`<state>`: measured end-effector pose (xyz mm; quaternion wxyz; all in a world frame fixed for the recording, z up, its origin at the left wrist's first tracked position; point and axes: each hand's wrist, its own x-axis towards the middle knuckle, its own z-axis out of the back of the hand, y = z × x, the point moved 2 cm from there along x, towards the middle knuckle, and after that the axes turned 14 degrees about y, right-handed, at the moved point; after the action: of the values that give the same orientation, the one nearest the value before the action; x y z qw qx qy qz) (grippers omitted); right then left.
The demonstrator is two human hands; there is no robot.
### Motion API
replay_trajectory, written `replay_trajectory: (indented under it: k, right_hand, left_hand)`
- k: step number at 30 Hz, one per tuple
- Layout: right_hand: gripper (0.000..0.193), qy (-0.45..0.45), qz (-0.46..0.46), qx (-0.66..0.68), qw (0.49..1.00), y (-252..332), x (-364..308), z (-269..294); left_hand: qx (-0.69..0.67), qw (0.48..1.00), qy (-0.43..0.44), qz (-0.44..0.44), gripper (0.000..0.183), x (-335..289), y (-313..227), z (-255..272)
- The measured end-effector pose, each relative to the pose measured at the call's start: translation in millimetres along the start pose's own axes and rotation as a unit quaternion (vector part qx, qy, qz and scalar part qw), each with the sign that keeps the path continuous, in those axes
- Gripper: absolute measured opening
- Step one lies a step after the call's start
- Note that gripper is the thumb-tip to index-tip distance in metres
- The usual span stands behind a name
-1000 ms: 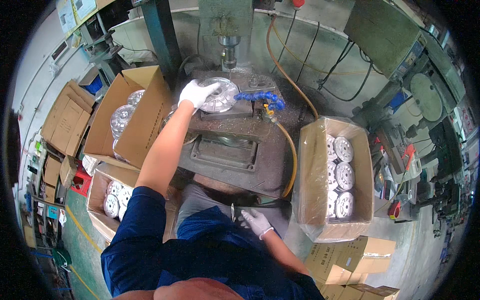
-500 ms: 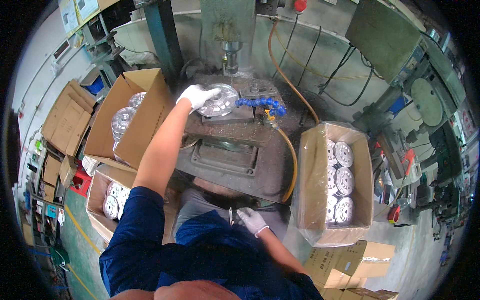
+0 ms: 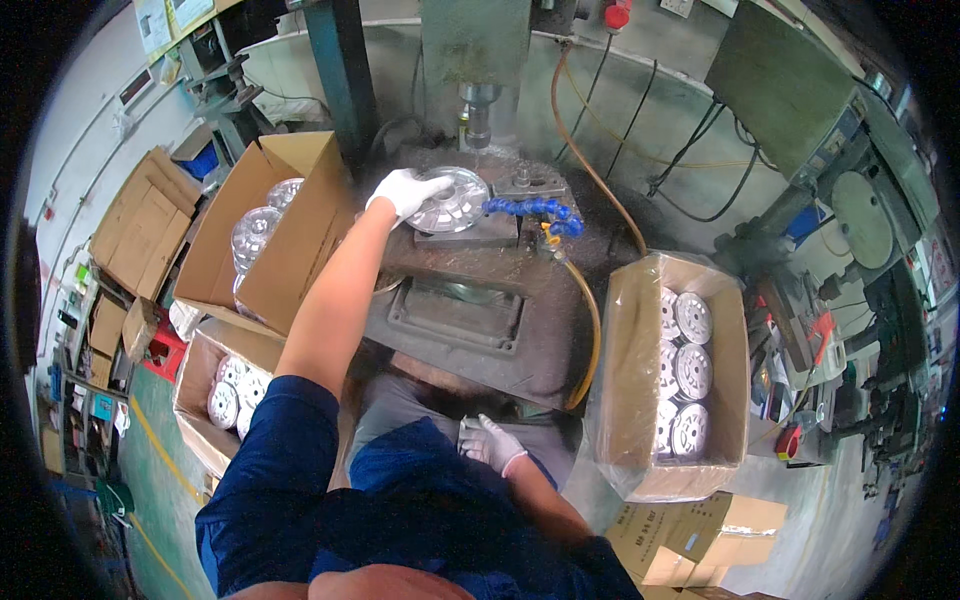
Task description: Operating an industrial machine to process circular metal parts from one box to another.
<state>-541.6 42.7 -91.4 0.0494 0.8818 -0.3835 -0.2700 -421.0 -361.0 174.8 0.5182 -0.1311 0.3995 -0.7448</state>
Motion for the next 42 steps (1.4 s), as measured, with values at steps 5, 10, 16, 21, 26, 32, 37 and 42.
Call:
replay_trajectory:
  k: [5, 10, 16, 21, 26, 32, 37, 42]
  right_hand:
    - [0.039, 0.055, -0.022, 0.060, 0.996, -4, 7, 11]
    - [0.040, 0.014, -0.015, 0.013, 1.000, -3, 2, 10]
    - [0.042, 0.048, -0.023, -0.011, 0.999, -2, 8, 12]
    - [0.044, -0.015, -0.035, -0.028, 0.999, -1, 10, 12]
    - [0.043, 0.017, -0.031, 0.001, 0.999, -3, 8, 17]
    - [0.042, 0.011, -0.024, 0.006, 1.000, -3, 8, 17]
    - [0.043, 0.004, -0.020, -0.014, 1.000, -3, 8, 18]
    - [0.044, 0.015, -0.022, -0.004, 1.000, -5, 7, 18]
  left_hand:
    - [0.037, 0.999, -0.018, -0.010, 0.087, -5, -5, 0]
    - [0.025, 1.000, -0.004, -0.003, 0.084, 5, 6, 0]
    - [0.030, 0.999, -0.039, -0.005, 0.064, -20, -16, 0]
    - [0.005, 1.000, -0.010, 0.010, 0.072, -20, -18, 5]
    - [0.055, 0.998, -0.031, 0.007, 0.077, -13, -11, 3]
    - [0.013, 0.999, -0.029, -0.005, 0.063, -12, -9, 1]
    - [0.014, 0.999, -0.031, 0.000, 0.063, -14, -13, 0]
    - [0.025, 0.998, -0.052, -0.008, 0.066, -12, -5, 0]
